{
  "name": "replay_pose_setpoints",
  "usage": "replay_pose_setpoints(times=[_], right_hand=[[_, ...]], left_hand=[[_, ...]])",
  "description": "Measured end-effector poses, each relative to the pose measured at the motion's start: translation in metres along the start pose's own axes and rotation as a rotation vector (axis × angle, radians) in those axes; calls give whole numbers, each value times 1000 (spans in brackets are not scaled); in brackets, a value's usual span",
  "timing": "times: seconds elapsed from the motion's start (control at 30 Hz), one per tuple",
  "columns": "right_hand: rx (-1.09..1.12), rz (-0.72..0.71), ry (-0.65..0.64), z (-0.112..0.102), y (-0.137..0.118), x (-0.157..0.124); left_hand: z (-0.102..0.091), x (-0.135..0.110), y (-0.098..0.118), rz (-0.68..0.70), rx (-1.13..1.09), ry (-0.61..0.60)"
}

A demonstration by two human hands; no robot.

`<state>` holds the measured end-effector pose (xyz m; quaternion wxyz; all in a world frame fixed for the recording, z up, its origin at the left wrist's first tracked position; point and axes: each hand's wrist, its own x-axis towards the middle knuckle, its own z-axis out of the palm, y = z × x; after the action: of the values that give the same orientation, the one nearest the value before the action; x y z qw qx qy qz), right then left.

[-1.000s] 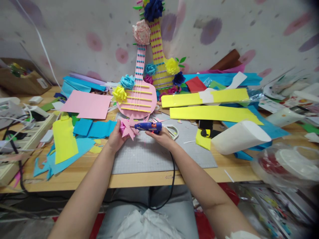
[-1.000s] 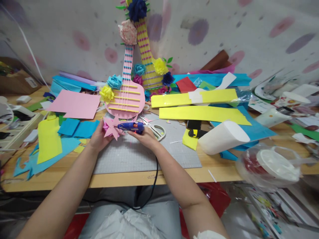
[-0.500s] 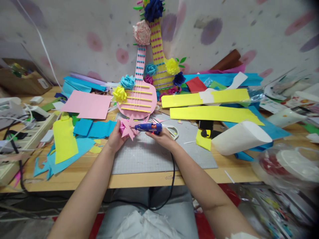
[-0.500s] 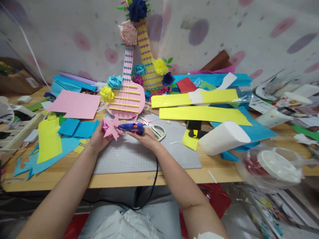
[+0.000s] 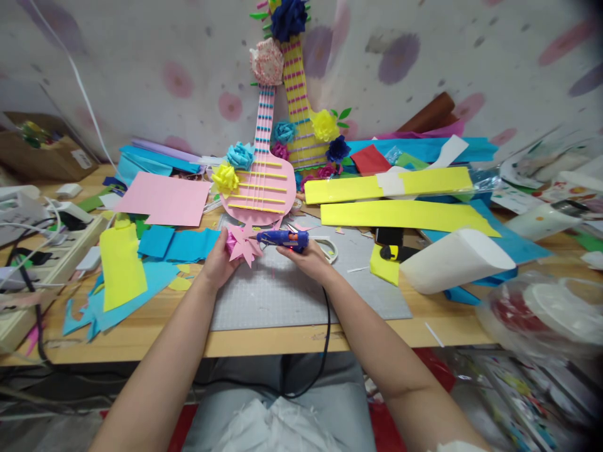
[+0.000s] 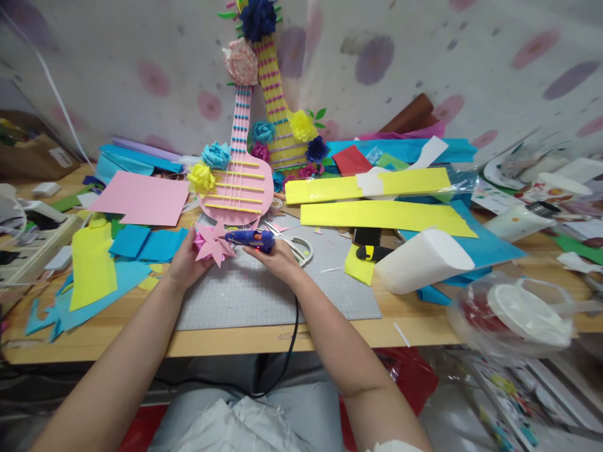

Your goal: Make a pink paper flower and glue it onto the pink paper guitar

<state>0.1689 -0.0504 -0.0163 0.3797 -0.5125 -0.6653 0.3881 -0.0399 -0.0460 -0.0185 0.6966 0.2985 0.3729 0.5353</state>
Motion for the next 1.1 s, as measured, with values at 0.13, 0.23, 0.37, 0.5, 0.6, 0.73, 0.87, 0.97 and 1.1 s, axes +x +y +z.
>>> replay_pose_setpoints(times=[0.13, 0.23, 0.37, 0.5, 0.6, 0.73, 0.87, 0.97, 1.1], right_hand=[[6, -9, -20, 1, -2, 0], [5, -12, -39, 2, -3, -1], [8, -20, -44, 3, -4, -1], [14, -33, -59, 2, -5, -2], [20, -28, -42, 0, -4, -1], [5, -28, -27, -2, 0, -1], [11, -47, -10, 0, 5, 1], [62, -28, 58, -4, 13, 5], [96, 27, 265, -35, 23, 10]], left_hand=[[-1, 0, 0, -17, 30, -41], [-1, -1, 0, -19, 30, -69], [1, -1, 0, -16, 14, -35], [1, -1, 1, -24, 20, -29], [1, -1, 2, -23, 12, -26], [0, -1, 2, -11, -18, 17], [0, -1, 3, -13, -51, 18], [0, -2, 6, -13, -124, 6], [-4, -4, 13, -19, -231, -6]])
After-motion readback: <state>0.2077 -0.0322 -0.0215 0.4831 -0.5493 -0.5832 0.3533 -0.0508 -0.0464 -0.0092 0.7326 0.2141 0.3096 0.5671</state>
